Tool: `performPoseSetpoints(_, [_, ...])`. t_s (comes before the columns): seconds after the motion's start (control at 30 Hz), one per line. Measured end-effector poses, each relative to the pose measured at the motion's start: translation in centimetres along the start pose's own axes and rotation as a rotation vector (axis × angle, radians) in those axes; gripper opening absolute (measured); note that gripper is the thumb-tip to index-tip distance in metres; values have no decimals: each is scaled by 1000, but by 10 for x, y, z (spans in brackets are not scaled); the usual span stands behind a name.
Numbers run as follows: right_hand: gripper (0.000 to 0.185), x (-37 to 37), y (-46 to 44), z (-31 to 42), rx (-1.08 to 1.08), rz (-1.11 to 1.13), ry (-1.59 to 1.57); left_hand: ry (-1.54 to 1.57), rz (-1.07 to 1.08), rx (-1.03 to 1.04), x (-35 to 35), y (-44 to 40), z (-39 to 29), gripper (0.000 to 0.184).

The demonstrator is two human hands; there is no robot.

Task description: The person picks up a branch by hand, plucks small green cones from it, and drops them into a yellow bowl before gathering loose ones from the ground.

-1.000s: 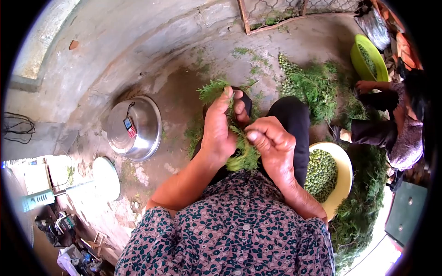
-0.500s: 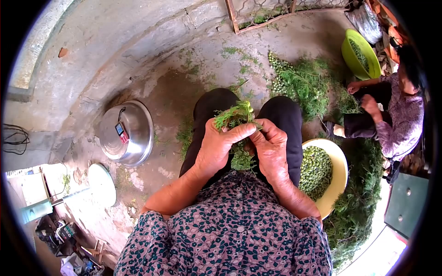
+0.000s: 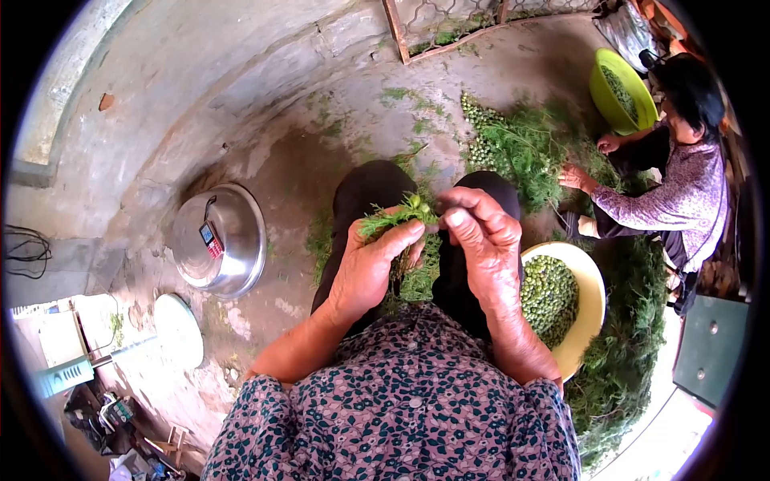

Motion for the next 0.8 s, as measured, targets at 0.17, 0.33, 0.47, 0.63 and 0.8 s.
performPoseSetpoints(0.17, [24,7,0,-2,5,86,-119,-154,2,-29,9,4,-6,19])
performPoseSetpoints(0.33, [22,7,6,5,133,186,-232,-210,-11,-103,5,8,-4,21])
performPoseSetpoints(0.47, [17,9,4,11,122,255,-97,-196,34,-122,5,8,-7,22])
performPoseSetpoints(0.63, [17,15,11,5,190,201,-352,31,31,-138,2,9,4,22])
performPoseSetpoints(0.8, [18,14,14,-7,331,126,-719,260,125,-111,3,8,9,25])
Point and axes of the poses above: each hand's wrist, its own y-axis away from the middle knuckle, its own x-axis out of the palm, z = x × y, the point moved 4 cm from there along -y, towards the middle knuckle, and after that the axes turned 13 degrees about z, right-handed, at the moved point
